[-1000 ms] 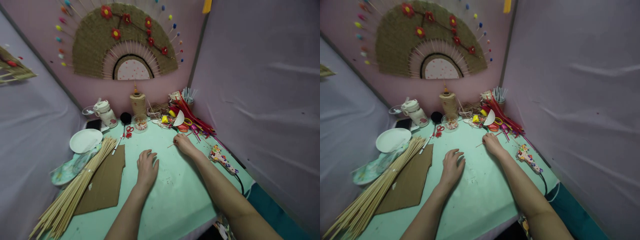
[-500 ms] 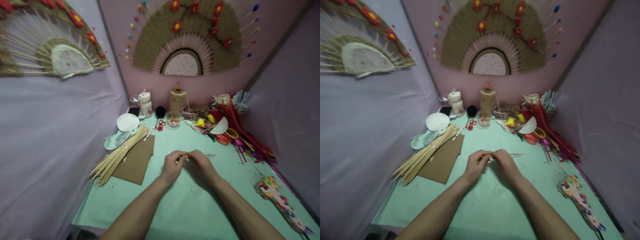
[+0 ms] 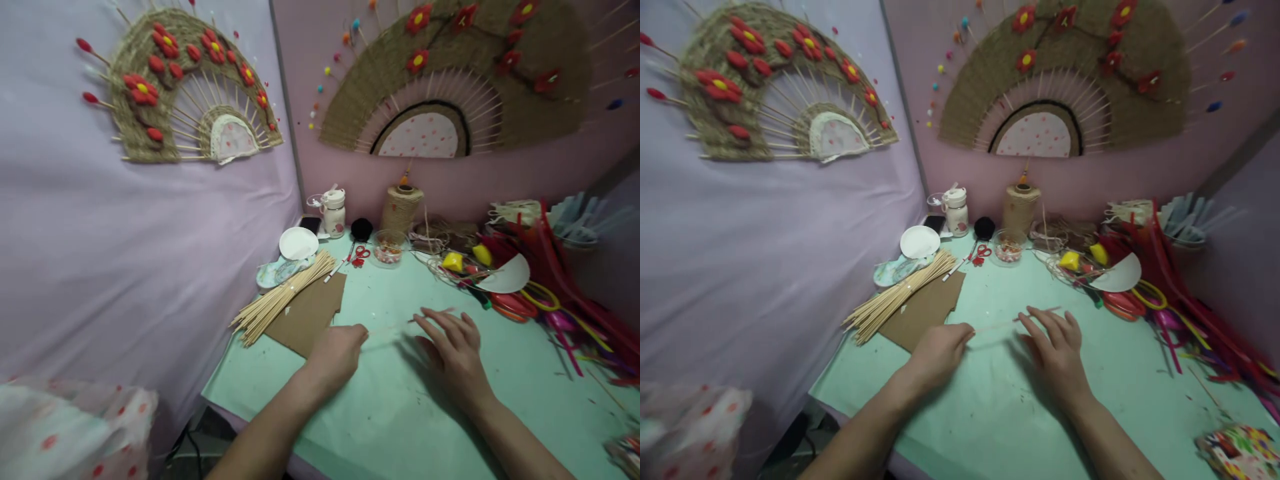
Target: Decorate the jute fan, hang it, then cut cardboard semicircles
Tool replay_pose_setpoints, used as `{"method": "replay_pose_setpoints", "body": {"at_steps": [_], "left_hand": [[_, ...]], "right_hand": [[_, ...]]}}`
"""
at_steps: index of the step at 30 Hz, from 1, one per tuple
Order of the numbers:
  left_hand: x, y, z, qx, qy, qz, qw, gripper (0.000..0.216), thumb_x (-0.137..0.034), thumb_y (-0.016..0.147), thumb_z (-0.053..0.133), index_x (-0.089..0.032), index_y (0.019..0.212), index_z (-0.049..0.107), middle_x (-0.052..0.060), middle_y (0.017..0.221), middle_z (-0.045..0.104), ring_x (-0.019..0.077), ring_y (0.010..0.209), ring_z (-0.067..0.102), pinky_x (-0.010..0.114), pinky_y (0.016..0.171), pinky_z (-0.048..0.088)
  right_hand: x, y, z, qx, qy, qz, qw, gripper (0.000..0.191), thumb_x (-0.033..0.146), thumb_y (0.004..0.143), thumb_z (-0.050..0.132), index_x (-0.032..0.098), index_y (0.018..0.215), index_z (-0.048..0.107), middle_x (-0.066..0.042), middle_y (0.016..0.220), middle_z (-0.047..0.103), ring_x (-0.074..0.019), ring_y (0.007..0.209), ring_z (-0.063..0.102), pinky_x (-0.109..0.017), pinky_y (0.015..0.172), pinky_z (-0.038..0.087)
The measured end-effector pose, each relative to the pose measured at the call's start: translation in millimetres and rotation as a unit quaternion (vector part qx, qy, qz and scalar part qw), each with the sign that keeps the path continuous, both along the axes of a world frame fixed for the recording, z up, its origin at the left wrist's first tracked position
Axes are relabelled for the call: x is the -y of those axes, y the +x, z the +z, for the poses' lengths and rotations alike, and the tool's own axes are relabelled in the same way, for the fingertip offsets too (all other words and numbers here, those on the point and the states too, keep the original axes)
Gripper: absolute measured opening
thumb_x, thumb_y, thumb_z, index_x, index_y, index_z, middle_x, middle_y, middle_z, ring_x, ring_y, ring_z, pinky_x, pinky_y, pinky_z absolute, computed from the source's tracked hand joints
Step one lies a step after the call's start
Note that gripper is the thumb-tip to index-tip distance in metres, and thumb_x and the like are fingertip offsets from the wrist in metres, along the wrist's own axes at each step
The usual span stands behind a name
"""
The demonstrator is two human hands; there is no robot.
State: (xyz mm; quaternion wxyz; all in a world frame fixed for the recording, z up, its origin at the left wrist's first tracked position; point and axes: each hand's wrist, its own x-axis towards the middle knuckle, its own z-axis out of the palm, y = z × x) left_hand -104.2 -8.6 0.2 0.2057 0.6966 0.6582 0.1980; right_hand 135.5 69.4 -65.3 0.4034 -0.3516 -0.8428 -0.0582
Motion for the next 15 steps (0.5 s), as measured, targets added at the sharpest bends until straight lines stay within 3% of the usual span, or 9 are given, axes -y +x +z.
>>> {"method": "replay_pose_setpoints", "body": {"at_steps": [3,5,7,10,15], "left_hand": [[29,-47,17.1,-0.023,0.055,0.136,0.989,0.034,-0.028,0.094,0.037,-0.022,0.101,0.070,0.008,0.091,0.076,0.0207,0.080,0.069,0.028,0.072,0.048],[46,-83,28.7,-0.073,0.099,0.249,0.961,0.036,-0.028,0.093,0.037,-0.021,0.110,0.068,0.010,0.099,0.075,0.0233,0.089,0.069,0.031,0.077,0.049],[57,-114,38.3,-0.146,0.088,0.341,0.925,0.039,-0.033,0.094,0.036,-0.019,0.111,0.068,0.013,0.106,0.074,0.0273,0.093,0.069,0.034,0.078,0.049],[61,-139,47.0,-0.238,0.008,0.390,0.890,0.043,-0.034,0.095,0.031,-0.019,0.110,0.068,0.016,0.099,0.074,0.0322,0.089,0.069,0.037,0.072,0.048],[48,-143,48.7,-0.302,-0.075,0.382,0.870,0.046,-0.034,0.097,0.026,-0.020,0.103,0.069,0.017,0.088,0.074,0.0335,0.084,0.070,0.039,0.070,0.049]], "right_hand": [[7,-5,3.9,-0.042,0.029,-0.047,0.998,0.045,0.025,0.090,0.058,0.027,0.134,0.050,-0.015,0.122,0.053,-0.0311,0.114,0.051,-0.059,0.106,0.032],[7,-4,3.8,-0.048,0.020,-0.050,0.997,0.044,0.027,0.091,0.057,0.025,0.134,0.048,-0.016,0.121,0.050,-0.0332,0.116,0.049,-0.059,0.103,0.035],[4,-1,1.5,-0.040,0.002,-0.043,0.998,0.039,0.029,0.093,0.054,0.024,0.131,0.050,-0.017,0.121,0.050,-0.0336,0.114,0.049,-0.057,0.098,0.039],[0,1,-3.2,-0.030,-0.019,-0.030,0.999,0.033,0.030,0.094,0.051,0.022,0.126,0.052,-0.017,0.121,0.051,-0.0320,0.110,0.051,-0.053,0.093,0.042],[-2,3,-6.6,-0.027,-0.041,-0.012,0.999,0.028,0.032,0.095,0.049,0.021,0.121,0.054,-0.015,0.119,0.052,-0.0301,0.107,0.051,-0.050,0.090,0.044]]}}
